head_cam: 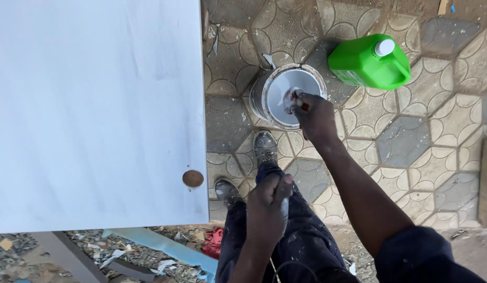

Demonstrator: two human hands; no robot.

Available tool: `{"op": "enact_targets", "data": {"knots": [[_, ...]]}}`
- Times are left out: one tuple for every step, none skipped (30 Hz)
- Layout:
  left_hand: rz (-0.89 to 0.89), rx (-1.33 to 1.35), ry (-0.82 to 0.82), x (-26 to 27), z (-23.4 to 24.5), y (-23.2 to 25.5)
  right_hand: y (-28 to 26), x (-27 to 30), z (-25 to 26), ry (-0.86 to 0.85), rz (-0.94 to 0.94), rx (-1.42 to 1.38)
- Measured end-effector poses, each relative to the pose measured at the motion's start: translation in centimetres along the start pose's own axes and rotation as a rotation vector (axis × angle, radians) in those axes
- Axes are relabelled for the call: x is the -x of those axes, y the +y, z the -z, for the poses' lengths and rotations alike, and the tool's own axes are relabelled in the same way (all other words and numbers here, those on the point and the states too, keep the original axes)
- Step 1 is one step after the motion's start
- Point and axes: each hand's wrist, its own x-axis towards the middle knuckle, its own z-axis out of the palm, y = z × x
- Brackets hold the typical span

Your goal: Painting a cabinet door by hand using a rag and white paint in an outdoor workspace.

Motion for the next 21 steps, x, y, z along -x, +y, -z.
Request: {"op": "enact_targets", "data": {"knots": [[0.083, -0.014, -0.079, -0.4, -1.4, -1.7, 1.6, -2.2, -1.3, 0.01, 0.083, 0.119], [0.088, -0.002, -0.074, -1.7, -1.7, -2.3, 2.3, -3.9, -2.4, 0.002, 0.088, 0.13], [0.176, -0.081, -0.099, -2.7, -2.0, -2.8, 3.1, -5.4, -3.4, -0.038, 0.107, 0.209], [0.264, -0.158, -0.126, -3.7, -2.4, -3.4, 3.9, -6.8, -4.5, -0.079, 0.126, 0.288], [0.273, -0.145, -0.12, -4.8, -2.1, -3.2, 3.3, -7.5, -4.8, -0.092, 0.132, 0.297], [0.25, -0.135, -0.104, -5.9, -1.8, -3.0, 2.8, -8.1, -5.2, -0.132, 0.035, 0.43], [0.223, -0.128, -0.092, -7.1, -1.4, -2.8, 2.2, -8.7, -5.6, -0.164, -0.065, 0.559], [0.23, -0.12, -0.089, -7.8, -1.4, -2.6, 2.4, -9.1, -5.8, -0.172, -0.062, 0.566], [0.201, -0.11, -0.04, -8.6, -1.3, -2.4, 2.4, -9.4, -6.1, -0.2, -0.132, 0.526], [0.172, -0.1, 0.008, -9.4, -1.2, -2.1, 2.5, -9.8, -6.2, -0.228, -0.203, 0.485], [0.175, -0.096, 0.007, -9.8, -1.5, -2.5, 3.0, -9.8, -6.2, -0.23, -0.203, 0.489], [0.164, -0.075, 0.035, -10.3, -1.8, -2.8, 3.5, -9.8, -6.1, -0.25, -0.167, 0.475], [0.154, -0.054, 0.063, -10.6, -2.0, -3.2, 4.0, -9.8, -6.1, -0.271, -0.131, 0.46], [0.156, -0.05, 0.064, -10.8, -2.2, -3.3, 3.5, -9.7, -5.9, -0.273, -0.13, 0.464], [0.181, -0.037, 0.066, -11.0, -2.4, -3.5, 3.1, -9.6, -5.8, -0.274, -0.158, 0.472], [0.206, -0.025, 0.069, -11.2, -2.5, -3.6, 2.6, -9.6, -5.6, -0.275, -0.186, 0.479], [0.208, -0.023, 0.07, -11.3, -2.6, -3.5, 2.1, -9.5, -5.4, -0.277, -0.184, 0.481], [0.222, -0.009, 0.069, -11.4, -2.7, -3.3, 1.5, -9.5, -5.1, -0.297, -0.199, 0.476], [0.235, 0.007, 0.067, -11.5, -2.8, -3.2, 1.0, -9.4, -4.9, -0.316, -0.214, 0.471], [0.236, 0.009, 0.068, -11.6, -2.9, -3.4, -1.4, -8.6, -4.1, -0.317, -0.213, 0.473], [0.265, 0.052, 0.055, -11.7, -3.1, -3.6, -3.8, -7.6, -3.3, -0.344, -0.263, 0.432]]}}
